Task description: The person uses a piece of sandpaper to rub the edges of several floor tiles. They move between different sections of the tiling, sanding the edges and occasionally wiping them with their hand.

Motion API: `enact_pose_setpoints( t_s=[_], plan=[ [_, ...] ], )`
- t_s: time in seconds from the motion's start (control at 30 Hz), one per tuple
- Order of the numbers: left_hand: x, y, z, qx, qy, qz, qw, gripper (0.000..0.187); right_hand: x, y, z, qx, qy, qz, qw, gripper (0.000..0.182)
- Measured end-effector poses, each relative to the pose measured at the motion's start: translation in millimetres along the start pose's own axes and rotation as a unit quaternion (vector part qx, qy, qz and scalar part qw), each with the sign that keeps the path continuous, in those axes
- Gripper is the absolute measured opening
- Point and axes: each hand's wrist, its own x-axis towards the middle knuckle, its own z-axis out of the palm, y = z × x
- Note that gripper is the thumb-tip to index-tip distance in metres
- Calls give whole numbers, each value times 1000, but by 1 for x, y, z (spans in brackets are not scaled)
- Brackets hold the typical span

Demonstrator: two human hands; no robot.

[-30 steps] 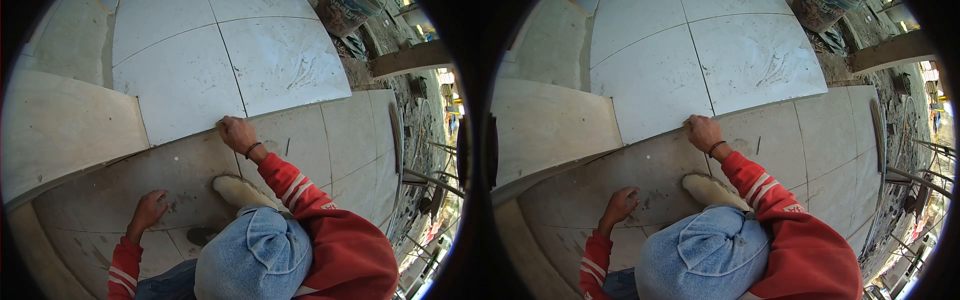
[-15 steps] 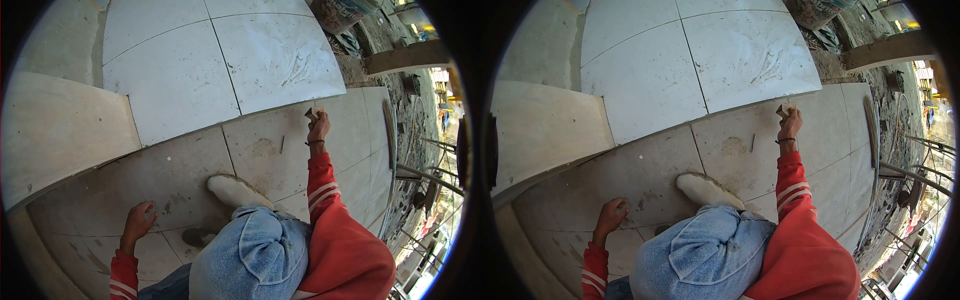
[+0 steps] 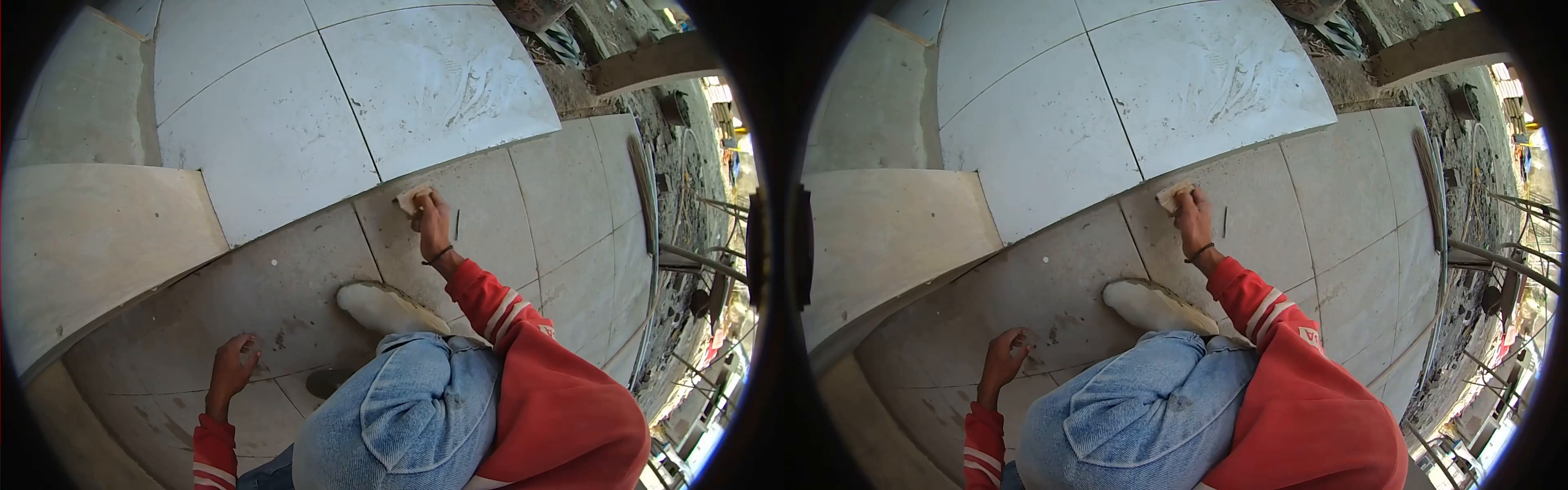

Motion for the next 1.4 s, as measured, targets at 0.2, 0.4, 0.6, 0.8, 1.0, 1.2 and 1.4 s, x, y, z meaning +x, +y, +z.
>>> enact_pose_setpoints(
  t_s=[0.2,0.4,0.6,0.8,1.0,1.2,1.4],
  plan=[
    [6,-8,7,4,-6,1,1000,40,83,-43,-47,87,180,-39,979,11],
    [18,10,-1,11,-10,34,999,41,-41,42,70,-41,-190,147,970,12],
    [7,0,6,-4,1,3,1000,39,-34,69,118,82,-164,207,961,17],
    [5,-8,18,-9,-39,5,999,39,-5,58,103,85,-142,218,962,15],
    [2,-7,6,-17,-6,-16,1000,40,43,-1,9,126,-20,138,982,8],
    [-6,-17,11,-11,-14,-38,999,39,142,-110,-158,169,181,-7,969,9],
    [-4,-10,11,-5,-15,-41,999,37,196,-181,-266,132,245,-66,958,10]
  ],
)
